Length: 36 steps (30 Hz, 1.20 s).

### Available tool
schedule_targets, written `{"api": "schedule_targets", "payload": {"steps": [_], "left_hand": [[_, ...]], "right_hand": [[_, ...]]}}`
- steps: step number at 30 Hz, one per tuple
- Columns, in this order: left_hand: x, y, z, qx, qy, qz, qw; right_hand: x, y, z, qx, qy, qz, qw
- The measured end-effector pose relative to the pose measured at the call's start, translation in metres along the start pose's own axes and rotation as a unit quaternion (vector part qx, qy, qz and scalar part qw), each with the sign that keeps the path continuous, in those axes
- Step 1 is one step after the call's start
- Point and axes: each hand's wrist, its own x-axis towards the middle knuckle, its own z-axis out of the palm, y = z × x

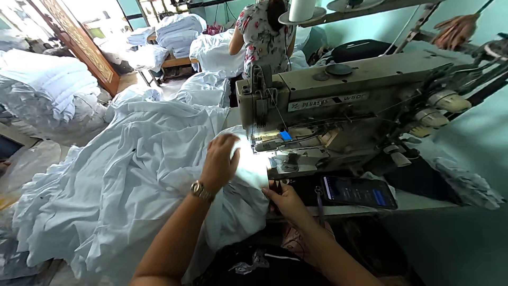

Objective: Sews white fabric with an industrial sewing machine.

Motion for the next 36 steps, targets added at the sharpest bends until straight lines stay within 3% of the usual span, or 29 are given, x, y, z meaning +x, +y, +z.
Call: {"api": "schedule_targets", "payload": {"steps": [4,12,16,20,22,25,26,28,31,33,36], "left_hand": [[-0.041,0.004,0.012,-0.010,-0.030,0.018,0.999],[-0.026,-0.017,0.022,-0.077,0.025,-0.002,0.997],[-0.060,-0.013,-0.004,-0.028,0.055,-0.100,0.993],[-0.110,-0.023,-0.023,-0.003,-0.016,-0.221,0.975],[-0.115,-0.030,-0.044,-0.006,0.035,-0.201,0.979],[-0.108,-0.038,-0.099,0.040,0.176,-0.186,0.966],[-0.108,-0.040,-0.112,0.056,0.182,-0.188,0.964],[-0.111,-0.038,-0.125,0.071,0.140,-0.161,0.974],[-0.129,-0.027,-0.117,0.039,-0.011,-0.020,0.999],[-0.146,-0.019,-0.109,0.029,-0.153,0.085,0.984],[-0.169,-0.011,-0.101,0.079,-0.288,0.124,0.946]], "right_hand": [[-0.003,-0.003,0.001,0.053,-0.013,0.011,0.998],[0.004,-0.004,0.003,0.073,-0.006,0.001,0.997],[0.006,0.002,0.002,0.068,-0.012,-0.003,0.998],[0.003,0.001,0.002,0.064,-0.012,0.007,0.998],[0.002,-0.002,0.005,0.063,-0.004,0.014,0.998],[0.003,-0.007,0.008,0.065,0.002,0.017,0.998],[0.002,-0.005,0.008,0.052,0.008,0.012,0.999],[0.000,0.002,0.004,-0.037,0.042,-0.036,0.998],[-0.005,0.006,-0.014,-0.177,0.102,-0.146,0.968],[-0.006,0.003,-0.027,-0.192,0.119,-0.178,0.958],[-0.009,0.006,-0.035,-0.192,0.128,-0.198,0.953]]}}
